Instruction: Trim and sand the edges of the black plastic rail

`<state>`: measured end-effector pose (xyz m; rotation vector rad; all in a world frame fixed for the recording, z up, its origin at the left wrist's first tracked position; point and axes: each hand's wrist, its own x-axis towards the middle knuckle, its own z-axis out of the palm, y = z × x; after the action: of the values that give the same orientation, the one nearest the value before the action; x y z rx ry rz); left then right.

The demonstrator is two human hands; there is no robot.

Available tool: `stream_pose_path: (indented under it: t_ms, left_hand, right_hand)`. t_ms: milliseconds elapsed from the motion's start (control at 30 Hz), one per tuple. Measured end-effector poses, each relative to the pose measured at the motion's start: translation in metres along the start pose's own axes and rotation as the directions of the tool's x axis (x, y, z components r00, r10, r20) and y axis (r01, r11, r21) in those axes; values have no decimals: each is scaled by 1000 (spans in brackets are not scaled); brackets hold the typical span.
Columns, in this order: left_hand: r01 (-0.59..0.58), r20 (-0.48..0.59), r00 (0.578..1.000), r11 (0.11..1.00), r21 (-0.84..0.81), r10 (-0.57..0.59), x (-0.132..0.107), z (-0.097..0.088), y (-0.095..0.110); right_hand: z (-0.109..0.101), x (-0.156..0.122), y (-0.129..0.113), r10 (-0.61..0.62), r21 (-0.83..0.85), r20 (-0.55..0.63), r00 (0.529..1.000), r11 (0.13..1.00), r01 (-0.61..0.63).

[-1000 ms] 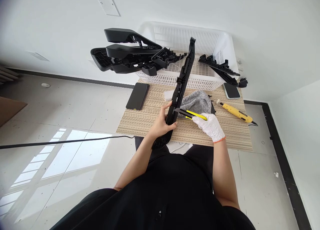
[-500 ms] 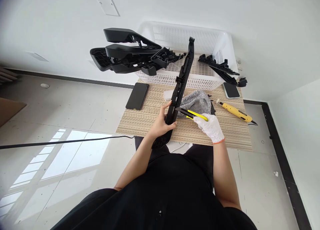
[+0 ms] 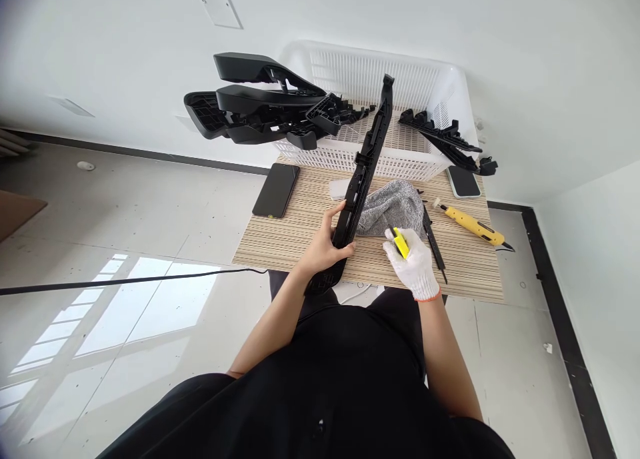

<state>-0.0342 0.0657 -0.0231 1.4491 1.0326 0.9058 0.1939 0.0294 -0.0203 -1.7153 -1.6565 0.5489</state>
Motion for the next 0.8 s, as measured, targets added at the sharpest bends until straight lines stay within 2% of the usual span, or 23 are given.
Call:
stream_pose_path:
  t_ms: [133, 300, 467, 800]
  left_hand:
    - [-3, -10, 1000, 1000, 11, 3, 0, 0, 0]
    - [-16, -17, 1000, 1000, 15, 16, 0, 1, -1]
    - [-30, -8, 1000, 1000, -4, 30, 1, 1, -5]
    - [-45, 22, 999, 998, -46, 46, 2, 1, -5]
  right_hand:
    - [4, 2, -1, -149, -202, 48, 988, 967, 155]
    - [1, 7, -3, -215, -335, 125, 969, 910, 245]
    - [6, 13, -3, -234, -494, 133, 963, 827, 269]
    - [7, 12, -2, -220, -499, 96, 971, 833, 238]
